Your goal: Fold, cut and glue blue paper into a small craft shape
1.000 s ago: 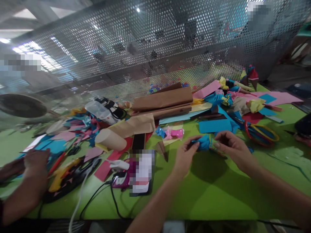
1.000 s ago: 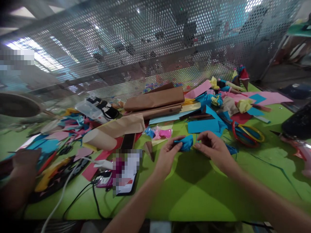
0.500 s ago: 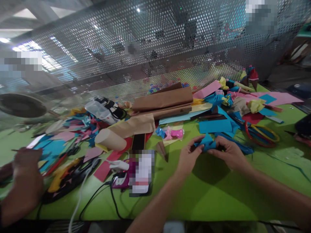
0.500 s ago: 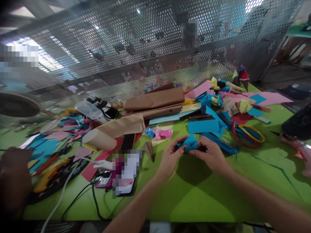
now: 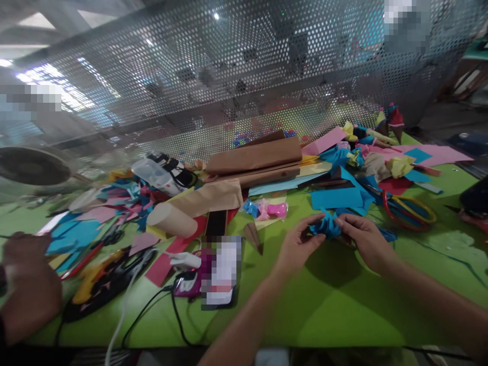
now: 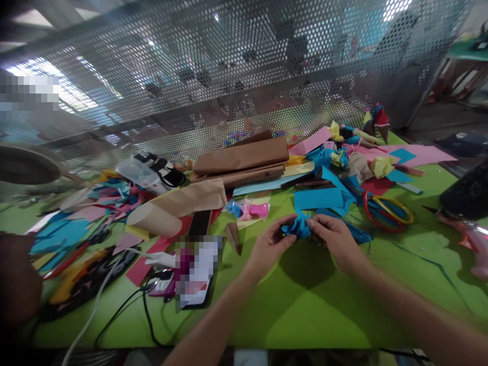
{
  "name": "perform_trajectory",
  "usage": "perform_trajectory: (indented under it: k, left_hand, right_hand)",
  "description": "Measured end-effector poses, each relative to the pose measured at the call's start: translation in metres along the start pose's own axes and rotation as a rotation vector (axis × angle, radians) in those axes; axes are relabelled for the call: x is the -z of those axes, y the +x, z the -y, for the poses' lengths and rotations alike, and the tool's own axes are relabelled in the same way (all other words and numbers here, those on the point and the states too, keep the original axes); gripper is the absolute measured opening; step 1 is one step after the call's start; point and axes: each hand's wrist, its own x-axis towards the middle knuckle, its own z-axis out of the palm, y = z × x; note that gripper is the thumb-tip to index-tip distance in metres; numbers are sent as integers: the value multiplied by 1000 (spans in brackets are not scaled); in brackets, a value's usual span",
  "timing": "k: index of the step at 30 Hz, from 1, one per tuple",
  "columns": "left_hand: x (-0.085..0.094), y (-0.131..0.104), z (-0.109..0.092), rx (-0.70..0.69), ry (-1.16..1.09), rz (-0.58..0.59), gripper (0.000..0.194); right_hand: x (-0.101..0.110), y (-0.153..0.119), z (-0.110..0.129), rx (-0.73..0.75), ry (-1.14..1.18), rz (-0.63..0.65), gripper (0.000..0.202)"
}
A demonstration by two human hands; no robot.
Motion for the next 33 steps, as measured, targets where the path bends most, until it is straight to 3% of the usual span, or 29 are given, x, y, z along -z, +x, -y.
perform_trajectory:
  k: [4,9,17,26,30,33]
  left_hand:
    - [0,-1,-1,-3,40,24,50]
    - [1,0,-1,40,-19,-36,48]
    - [2,1,-8,93,-139,-135,45]
    - [3,1,-9,96,-206,-150,45]
    - [2,0,-9,109,-186,-140,46]
    - [0,0,-8,94,-115,-75,50]
  right_hand:
    - [1,-1,1,-6,33,-23,39]
    - [-1,-1,3,-2,92,-52,35]
    - [0,-5,9,35,-3,66,32]
    - [4,-1,9,316,-328,165,25]
    - [4,0,7,362,-390,121,25]
    - [2,-1,6,275,-331,32,30]
